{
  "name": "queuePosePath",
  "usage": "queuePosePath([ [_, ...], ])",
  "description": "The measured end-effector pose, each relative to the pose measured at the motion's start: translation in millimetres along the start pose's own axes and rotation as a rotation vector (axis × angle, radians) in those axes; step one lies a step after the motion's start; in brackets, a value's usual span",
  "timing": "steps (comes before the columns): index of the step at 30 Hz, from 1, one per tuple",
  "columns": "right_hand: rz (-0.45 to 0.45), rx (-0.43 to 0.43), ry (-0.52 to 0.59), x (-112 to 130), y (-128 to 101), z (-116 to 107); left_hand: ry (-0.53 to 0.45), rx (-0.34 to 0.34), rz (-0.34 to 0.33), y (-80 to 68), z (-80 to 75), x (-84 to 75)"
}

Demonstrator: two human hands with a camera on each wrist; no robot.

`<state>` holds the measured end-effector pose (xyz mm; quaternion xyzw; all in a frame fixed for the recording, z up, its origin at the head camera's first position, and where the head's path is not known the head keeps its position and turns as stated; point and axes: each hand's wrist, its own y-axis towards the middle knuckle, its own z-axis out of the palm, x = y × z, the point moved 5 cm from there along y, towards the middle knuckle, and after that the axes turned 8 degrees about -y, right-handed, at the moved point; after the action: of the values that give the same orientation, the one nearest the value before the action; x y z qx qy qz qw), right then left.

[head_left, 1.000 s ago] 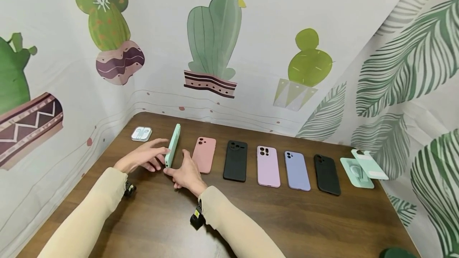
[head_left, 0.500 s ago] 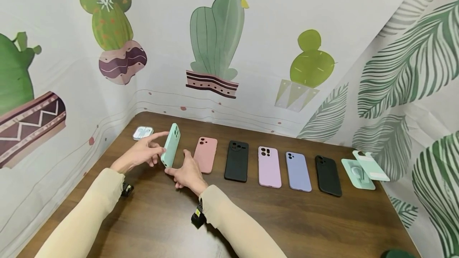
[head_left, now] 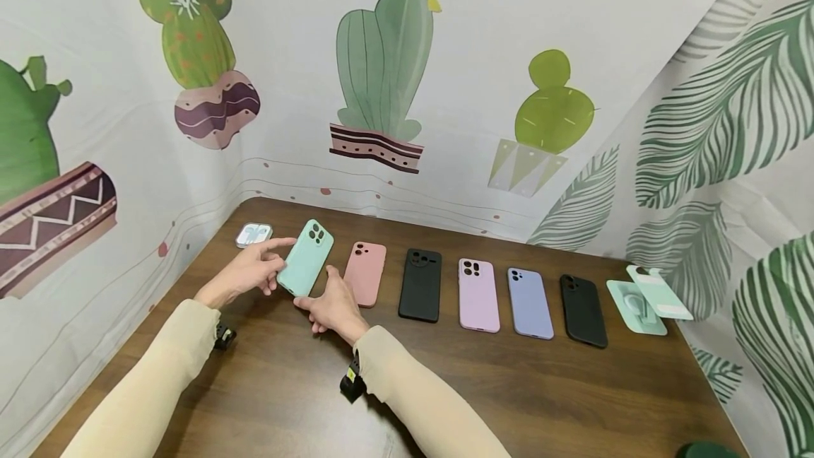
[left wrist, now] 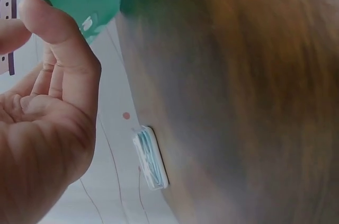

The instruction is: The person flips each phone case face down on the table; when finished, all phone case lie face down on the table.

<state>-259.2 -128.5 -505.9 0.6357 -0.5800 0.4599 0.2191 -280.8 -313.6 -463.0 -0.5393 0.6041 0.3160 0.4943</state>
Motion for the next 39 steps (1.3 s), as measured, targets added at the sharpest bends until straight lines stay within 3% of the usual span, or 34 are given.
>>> queuePosePath([
  [10,0.002,-0.001,-0.006,1.8,-0.7,-1.3,0.122,-0.011,0.017,1.0,-0.1,6.8],
  [19,-0.020,0.002,-0.008,0.7,1.3,0.6,0.195,0.029,-0.045,-0.4,3.7,13.8],
  [28,-0.036,-0.011,0.008,1.4,1.3,1.7,0.319,0.048,-0.053,0.3,7.0,14.9],
  [39,-0.033,-0.012,0.018,-2.2,2.3,2.1,0.376,0.084,-0.076,1.1,12.4,18.9],
])
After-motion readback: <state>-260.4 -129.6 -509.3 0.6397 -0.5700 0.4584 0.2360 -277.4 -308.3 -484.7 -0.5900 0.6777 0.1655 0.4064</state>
